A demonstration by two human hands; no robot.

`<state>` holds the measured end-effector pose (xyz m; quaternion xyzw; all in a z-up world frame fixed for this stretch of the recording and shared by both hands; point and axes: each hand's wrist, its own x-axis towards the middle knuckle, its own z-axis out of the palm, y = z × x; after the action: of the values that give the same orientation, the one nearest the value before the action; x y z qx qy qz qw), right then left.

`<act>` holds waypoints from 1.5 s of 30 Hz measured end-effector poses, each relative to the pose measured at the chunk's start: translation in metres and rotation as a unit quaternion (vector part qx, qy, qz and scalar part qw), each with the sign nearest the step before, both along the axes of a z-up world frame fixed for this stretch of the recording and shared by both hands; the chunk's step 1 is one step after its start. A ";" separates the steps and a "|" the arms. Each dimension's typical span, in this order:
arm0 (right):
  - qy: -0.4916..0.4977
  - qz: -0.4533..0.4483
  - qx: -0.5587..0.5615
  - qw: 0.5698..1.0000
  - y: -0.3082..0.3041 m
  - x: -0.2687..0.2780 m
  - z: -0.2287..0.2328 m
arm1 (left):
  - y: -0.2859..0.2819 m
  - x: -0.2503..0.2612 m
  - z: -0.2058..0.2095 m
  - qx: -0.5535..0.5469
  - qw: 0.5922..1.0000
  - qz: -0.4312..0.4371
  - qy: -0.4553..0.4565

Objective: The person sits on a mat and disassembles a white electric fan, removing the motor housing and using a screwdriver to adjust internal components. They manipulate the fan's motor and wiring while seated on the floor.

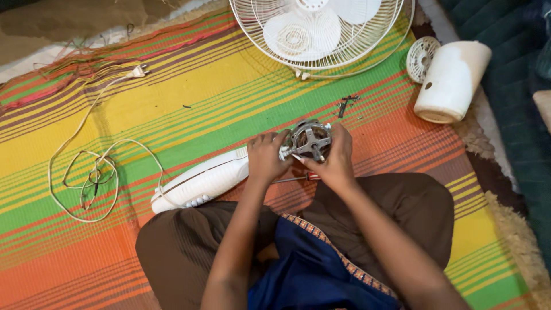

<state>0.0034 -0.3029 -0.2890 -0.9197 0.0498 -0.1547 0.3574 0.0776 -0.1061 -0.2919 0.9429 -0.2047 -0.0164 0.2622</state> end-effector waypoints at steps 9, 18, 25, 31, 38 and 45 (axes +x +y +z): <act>0.020 0.114 -0.108 0.987 0.003 0.023 0.024 | 0.000 -0.007 -0.004 -0.081 0.995 0.023 -0.056; -0.055 0.218 -0.113 0.968 -0.016 0.038 0.018 | -0.074 -0.108 -0.111 -0.556 0.774 0.217 0.210; -0.021 0.255 -0.086 0.963 -0.022 0.046 0.026 | -0.068 -0.072 -0.212 -0.714 0.596 0.159 0.331; 0.008 0.275 -0.143 0.951 -0.029 0.049 0.035 | -0.081 -0.064 -0.198 -0.707 0.588 0.228 0.320; 0.026 0.172 -0.201 0.964 -0.010 0.042 0.038 | -0.098 -0.051 -0.186 -0.746 0.551 0.273 0.256; -0.040 0.167 -0.107 0.979 -0.004 0.039 0.044 | -0.085 -0.041 -0.179 -0.744 0.606 0.178 0.218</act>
<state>0.0426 -0.3073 -0.2449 -0.9410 -0.1351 -0.1337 0.2798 0.0362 -0.1910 -0.4705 0.4089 0.0892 -0.0164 0.9081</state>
